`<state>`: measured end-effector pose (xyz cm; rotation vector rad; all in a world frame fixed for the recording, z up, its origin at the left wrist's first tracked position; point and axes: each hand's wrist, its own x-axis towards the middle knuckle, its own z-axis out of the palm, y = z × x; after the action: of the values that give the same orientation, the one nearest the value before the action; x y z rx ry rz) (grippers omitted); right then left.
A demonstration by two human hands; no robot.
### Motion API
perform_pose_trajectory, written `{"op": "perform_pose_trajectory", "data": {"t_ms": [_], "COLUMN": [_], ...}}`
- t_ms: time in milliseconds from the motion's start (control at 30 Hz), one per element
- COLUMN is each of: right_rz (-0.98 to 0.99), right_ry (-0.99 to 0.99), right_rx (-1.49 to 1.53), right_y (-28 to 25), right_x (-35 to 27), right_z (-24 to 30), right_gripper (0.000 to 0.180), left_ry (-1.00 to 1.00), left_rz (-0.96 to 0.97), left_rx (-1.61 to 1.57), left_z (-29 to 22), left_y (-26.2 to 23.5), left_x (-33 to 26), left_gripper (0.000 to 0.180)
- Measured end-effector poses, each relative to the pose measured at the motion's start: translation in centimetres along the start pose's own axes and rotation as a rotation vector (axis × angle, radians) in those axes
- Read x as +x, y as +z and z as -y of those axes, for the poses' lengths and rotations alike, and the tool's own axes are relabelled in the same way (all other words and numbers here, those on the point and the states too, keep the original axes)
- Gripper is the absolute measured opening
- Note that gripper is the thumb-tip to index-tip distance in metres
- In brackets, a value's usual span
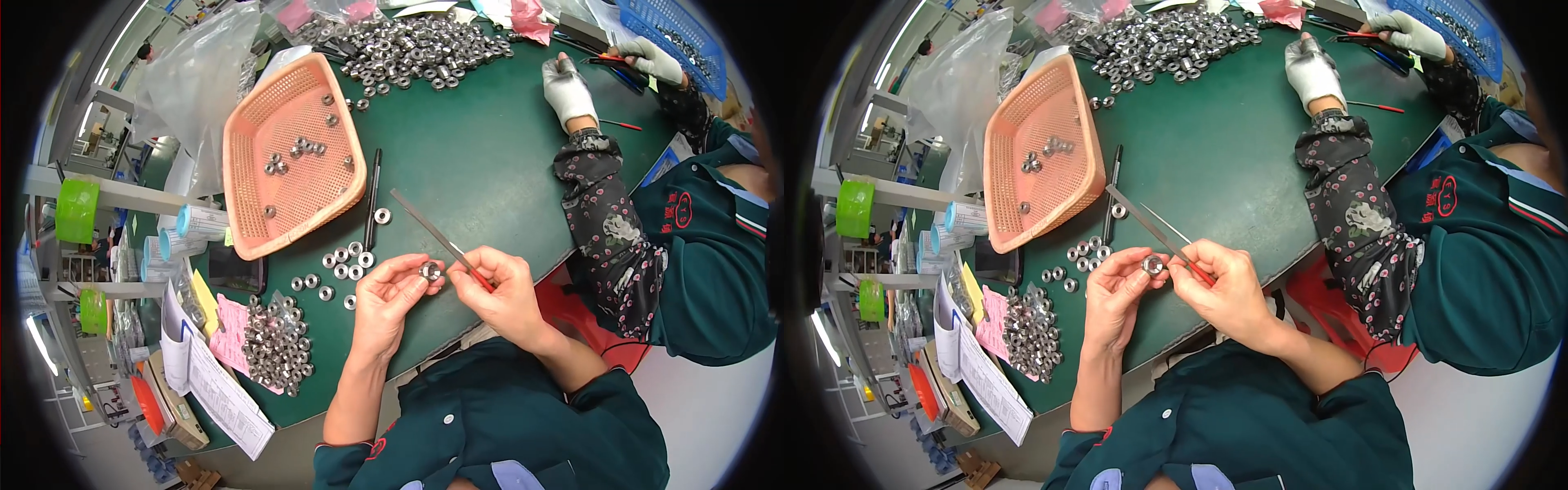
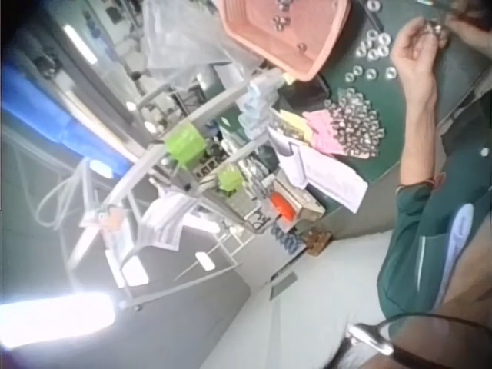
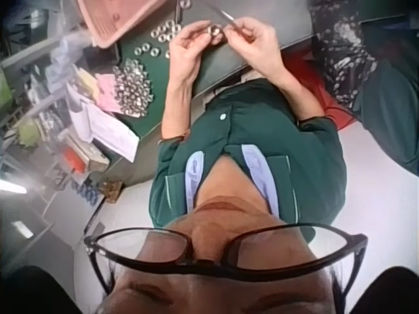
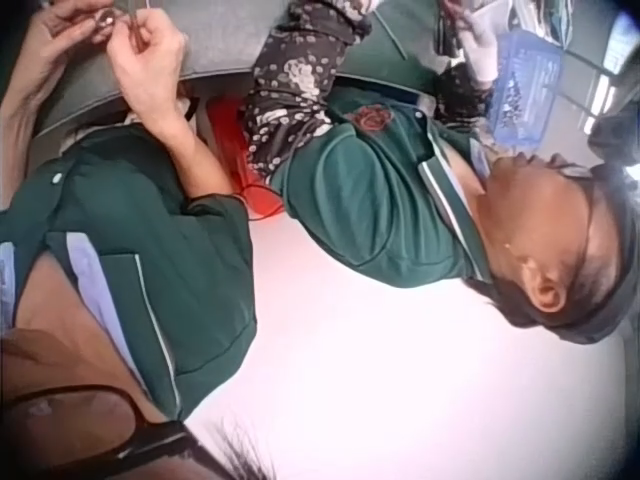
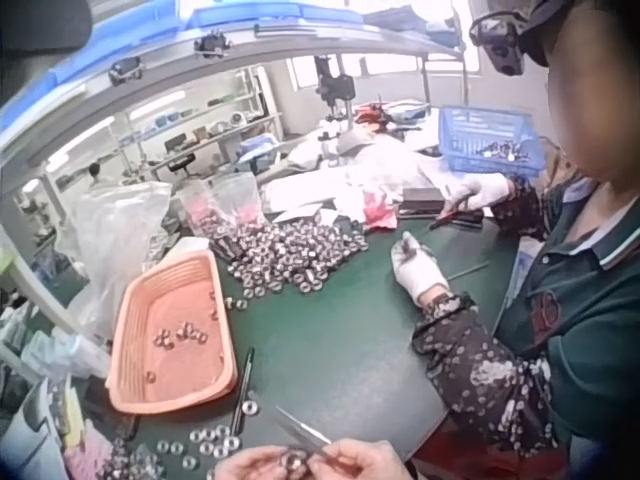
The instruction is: Inspecting and cleaning the inner diameter of small metal rings using a probe and a metal file at a manufacturing workbench.
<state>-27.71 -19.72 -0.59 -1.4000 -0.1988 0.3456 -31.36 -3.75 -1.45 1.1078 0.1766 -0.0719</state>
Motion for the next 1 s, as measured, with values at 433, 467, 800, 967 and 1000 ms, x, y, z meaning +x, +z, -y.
{"op": "perform_pose_trajectory", "data": {"t_ms": [433,467,800,967,1000], "right_rz": [-0.02,-0.017,0.076,0.124,0.125], "right_ry": [-0.136,-0.136,-0.503,-0.519,-0.518], "right_rx": [-0.247,-0.249,-0.478,-0.616,-0.617], "right_y": [-0.4,-0.6,-2.0,-2.1,-2.1], "right_x": [-0.4,-0.5,-0.2,-1.0,-1.0], "right_z": [-0.3,-0.3,-0.9,-0.6,-0.8], "right_gripper": [0.006,0.006,0.036,0.036,0.036], "left_ry": [-0.06,-0.07,-0.108,-0.106,-0.103], "left_rz": [-0.046,-0.047,0.021,-0.006,-0.019], "left_rx": [-0.07,-0.087,-0.251,-0.239,-0.23], "left_z": [-0.4,-0.4,-0.2,-0.1,-0.1], "left_y": [-0.1,-0.2,-1.0,-1.1,-1.1], "left_x": [0.1,0.1,0.1,0.0,0.0], "left_gripper": [0.026,0.026,0.028,0.026,0.025]}}
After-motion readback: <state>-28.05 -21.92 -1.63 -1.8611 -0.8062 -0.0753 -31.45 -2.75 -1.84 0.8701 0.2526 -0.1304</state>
